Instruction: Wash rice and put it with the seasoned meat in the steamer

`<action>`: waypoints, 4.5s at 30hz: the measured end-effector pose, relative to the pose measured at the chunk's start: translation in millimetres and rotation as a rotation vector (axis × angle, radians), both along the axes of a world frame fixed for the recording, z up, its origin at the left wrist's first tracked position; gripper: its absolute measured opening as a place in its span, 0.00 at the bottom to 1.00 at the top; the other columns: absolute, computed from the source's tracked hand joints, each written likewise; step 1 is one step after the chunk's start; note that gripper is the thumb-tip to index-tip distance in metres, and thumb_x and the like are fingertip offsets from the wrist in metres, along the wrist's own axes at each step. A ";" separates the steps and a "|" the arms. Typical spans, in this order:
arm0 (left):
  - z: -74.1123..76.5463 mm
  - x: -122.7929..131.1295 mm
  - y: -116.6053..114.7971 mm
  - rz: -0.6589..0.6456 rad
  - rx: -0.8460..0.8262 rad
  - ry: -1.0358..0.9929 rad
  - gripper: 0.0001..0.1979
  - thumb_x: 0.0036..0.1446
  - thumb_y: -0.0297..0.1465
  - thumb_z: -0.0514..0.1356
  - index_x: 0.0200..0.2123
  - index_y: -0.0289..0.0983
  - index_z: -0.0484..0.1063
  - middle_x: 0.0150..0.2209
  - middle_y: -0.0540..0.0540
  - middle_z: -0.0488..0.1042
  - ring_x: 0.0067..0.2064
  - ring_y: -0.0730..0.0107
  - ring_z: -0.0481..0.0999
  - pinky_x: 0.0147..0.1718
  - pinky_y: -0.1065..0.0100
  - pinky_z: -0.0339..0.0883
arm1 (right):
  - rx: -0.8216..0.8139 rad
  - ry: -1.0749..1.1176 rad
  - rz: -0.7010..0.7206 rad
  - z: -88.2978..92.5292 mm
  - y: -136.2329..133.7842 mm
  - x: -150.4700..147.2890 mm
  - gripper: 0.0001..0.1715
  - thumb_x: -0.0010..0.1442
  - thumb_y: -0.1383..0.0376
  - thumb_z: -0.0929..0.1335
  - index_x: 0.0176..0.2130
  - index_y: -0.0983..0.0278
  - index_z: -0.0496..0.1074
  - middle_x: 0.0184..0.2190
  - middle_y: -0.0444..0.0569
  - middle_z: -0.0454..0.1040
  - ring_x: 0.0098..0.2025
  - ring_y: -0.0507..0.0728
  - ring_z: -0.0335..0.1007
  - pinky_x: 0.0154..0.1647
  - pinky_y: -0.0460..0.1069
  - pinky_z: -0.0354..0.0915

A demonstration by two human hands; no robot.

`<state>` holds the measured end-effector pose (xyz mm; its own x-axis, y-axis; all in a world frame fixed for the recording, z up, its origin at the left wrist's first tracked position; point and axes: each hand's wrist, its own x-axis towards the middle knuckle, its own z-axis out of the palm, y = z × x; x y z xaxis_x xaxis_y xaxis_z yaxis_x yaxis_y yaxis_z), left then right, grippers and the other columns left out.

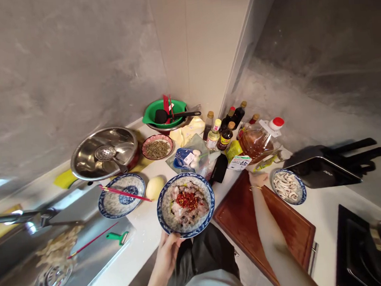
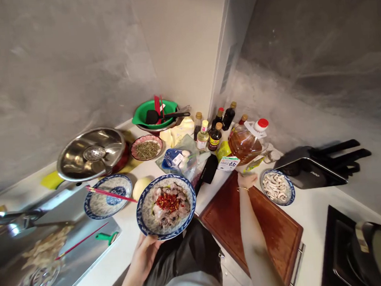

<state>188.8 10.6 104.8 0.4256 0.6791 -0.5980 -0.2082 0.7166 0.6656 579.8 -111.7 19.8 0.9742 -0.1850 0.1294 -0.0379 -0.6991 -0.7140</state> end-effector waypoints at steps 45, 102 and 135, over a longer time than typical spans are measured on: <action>10.0 -14.9 -4.5 0.072 0.042 -0.150 0.37 0.36 0.22 0.59 0.55 0.41 0.66 0.26 0.55 0.70 0.31 0.72 0.66 0.31 0.72 0.63 | 0.491 -0.495 0.531 100.3 -27.3 -86.6 0.19 0.53 0.55 0.71 0.37 0.68 0.70 0.30 0.49 0.72 0.28 0.54 0.69 0.28 0.49 0.68; -6.7 -31.9 3.8 0.092 0.171 -0.197 0.37 0.40 0.22 0.55 0.58 0.43 0.61 0.31 0.54 0.68 0.29 0.75 0.58 0.27 0.74 0.55 | 0.072 -0.790 1.521 182.1 16.9 -148.1 0.09 0.63 0.65 0.64 0.36 0.62 0.74 0.29 0.49 0.78 0.29 0.56 0.76 0.29 0.49 0.71; 8.3 -42.2 10.3 0.187 0.087 -0.151 0.34 0.37 0.23 0.59 0.52 0.42 0.65 0.35 0.53 0.72 0.32 0.74 0.68 0.32 0.72 0.66 | 0.115 -0.746 1.430 145.1 9.1 -139.9 0.08 0.63 0.67 0.63 0.40 0.63 0.72 0.29 0.49 0.78 0.29 0.54 0.76 0.30 0.46 0.71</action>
